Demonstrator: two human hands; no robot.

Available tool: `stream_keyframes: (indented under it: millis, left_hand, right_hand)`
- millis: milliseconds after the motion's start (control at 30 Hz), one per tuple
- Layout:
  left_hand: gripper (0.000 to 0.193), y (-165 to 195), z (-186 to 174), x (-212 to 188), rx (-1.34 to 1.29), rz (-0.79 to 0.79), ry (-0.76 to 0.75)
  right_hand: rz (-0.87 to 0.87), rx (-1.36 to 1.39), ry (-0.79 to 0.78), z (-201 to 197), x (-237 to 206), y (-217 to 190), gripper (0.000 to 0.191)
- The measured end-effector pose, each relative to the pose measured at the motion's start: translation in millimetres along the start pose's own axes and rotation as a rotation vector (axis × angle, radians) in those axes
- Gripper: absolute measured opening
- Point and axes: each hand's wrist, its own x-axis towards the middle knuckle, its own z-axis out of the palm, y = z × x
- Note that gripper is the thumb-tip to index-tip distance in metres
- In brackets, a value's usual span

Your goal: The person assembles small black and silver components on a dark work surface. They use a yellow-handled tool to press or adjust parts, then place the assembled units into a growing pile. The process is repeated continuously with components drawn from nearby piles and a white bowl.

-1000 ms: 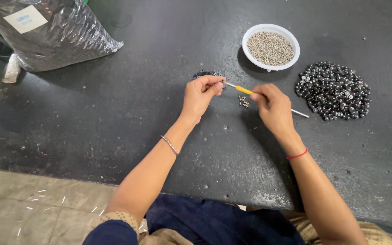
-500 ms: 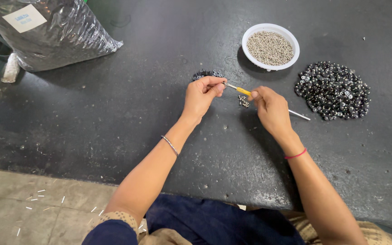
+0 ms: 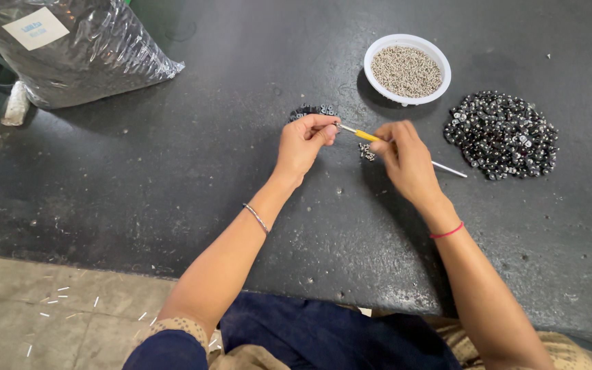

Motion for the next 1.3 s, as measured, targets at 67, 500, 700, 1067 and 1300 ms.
stream_keyframes:
  millis: [67, 500, 700, 1067, 1300]
  left_hand:
    - [0.022, 0.5, -1.7, -0.2, 0.001, -0.002, 0.011]
    - [0.022, 2.1, 5.8, 3.7, 0.028, -0.006, 0.018]
    - [0.021, 4.0, 5.4, 1.2, 0.034, -0.015, 0.037]
    - [0.026, -0.3, 6.2, 5.0, -0.047, -0.069, -0.08]
    - [0.038, -12.8, 50.3, 13.4, 0.044, -0.145, -0.21]
  right_hand:
    - [0.013, 0.086, 0.01, -0.3, -1.0, -1.8, 0.026]
    - [0.062, 0.116, 0.001, -7.3, 0.6, 0.5, 0.022]
    - [0.092, 0.016, -0.015, -9.7, 0.2, 2.0, 0.016]
    - [0.077, -0.192, 0.114, -15.5, 8.8, 16.2, 0.017]
    - [0.013, 0.376, -0.091, -6.4, 14.1, 24.9, 0.016]
